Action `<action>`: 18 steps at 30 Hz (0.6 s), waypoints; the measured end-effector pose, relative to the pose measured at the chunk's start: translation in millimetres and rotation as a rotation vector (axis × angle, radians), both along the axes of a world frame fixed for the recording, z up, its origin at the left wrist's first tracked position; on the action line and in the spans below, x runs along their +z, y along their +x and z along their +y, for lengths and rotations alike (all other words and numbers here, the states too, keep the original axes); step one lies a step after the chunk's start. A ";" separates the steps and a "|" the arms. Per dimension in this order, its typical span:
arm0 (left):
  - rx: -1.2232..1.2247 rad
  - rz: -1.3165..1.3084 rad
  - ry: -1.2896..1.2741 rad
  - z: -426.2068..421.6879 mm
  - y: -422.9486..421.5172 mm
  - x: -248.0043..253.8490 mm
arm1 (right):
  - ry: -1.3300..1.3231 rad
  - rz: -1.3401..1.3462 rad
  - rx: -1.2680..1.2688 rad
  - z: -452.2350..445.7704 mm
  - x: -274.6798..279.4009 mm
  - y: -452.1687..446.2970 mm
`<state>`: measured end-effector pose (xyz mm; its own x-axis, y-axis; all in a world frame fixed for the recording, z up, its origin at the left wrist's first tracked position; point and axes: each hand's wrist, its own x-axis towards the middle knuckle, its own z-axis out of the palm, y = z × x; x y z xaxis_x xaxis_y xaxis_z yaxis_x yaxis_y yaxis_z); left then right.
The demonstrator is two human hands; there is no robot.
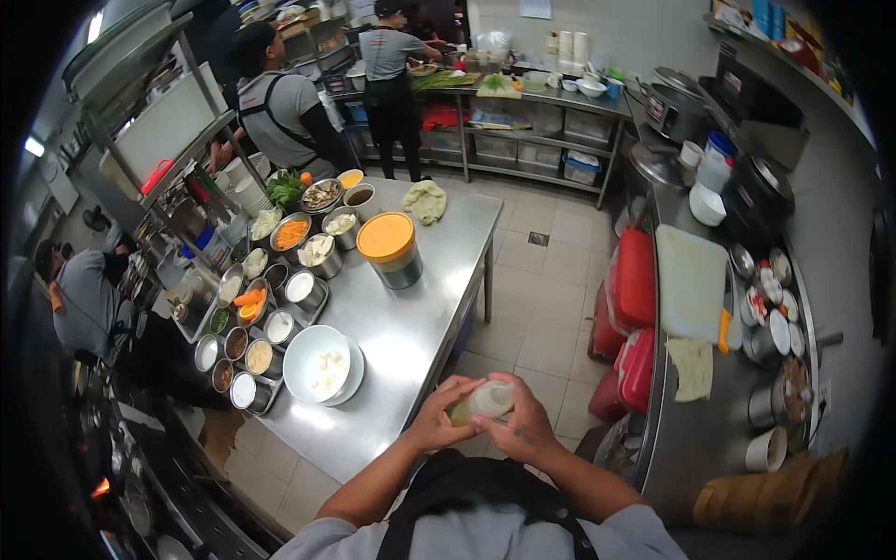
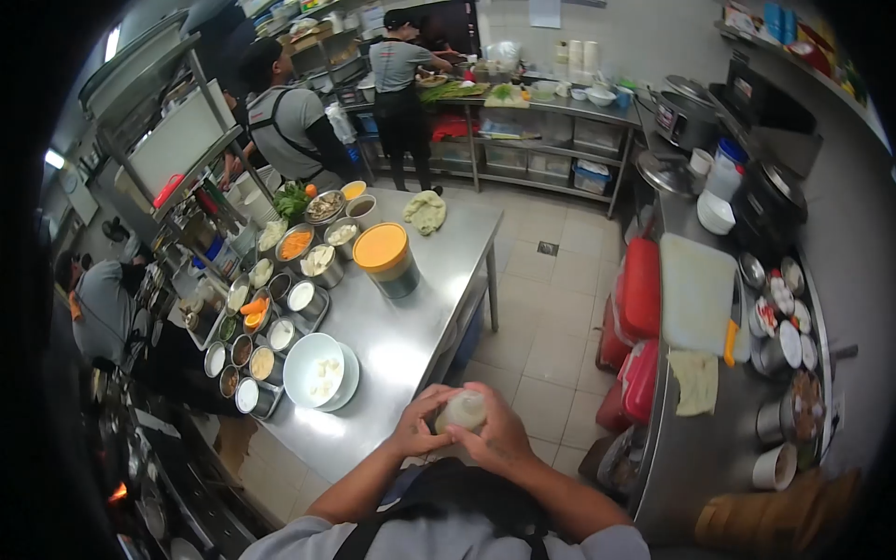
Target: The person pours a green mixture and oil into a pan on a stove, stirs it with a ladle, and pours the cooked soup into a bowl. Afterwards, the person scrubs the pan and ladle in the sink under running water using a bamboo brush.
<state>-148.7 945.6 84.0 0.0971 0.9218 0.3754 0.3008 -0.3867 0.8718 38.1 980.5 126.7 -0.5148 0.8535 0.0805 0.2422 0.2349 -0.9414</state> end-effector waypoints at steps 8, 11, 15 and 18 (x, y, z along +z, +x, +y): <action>0.665 -0.860 -0.133 142.1 -142.1 -74.5 | 0.011 0.019 -0.189 75.6 -24.5 33.2; 0.805 -0.982 -0.260 195.0 -220.3 -83.7 | 0.047 -0.010 -0.188 114.2 -28.7 36.8; 0.647 -0.942 -0.553 235.0 -286.1 -94.5 | 0.001 -0.062 -0.236 160.1 -12.3 40.2; 0.543 -0.917 -0.570 230.5 -317.1 -113.6 | 0.044 -0.074 -0.295 187.0 -10.1 42.2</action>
<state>-465.8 1176.1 -29.7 -0.4438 0.8153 -0.3719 -0.5147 0.1078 0.8506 80.4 1167.5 116.6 -0.2508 0.9637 0.0919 0.3735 0.1839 -0.9092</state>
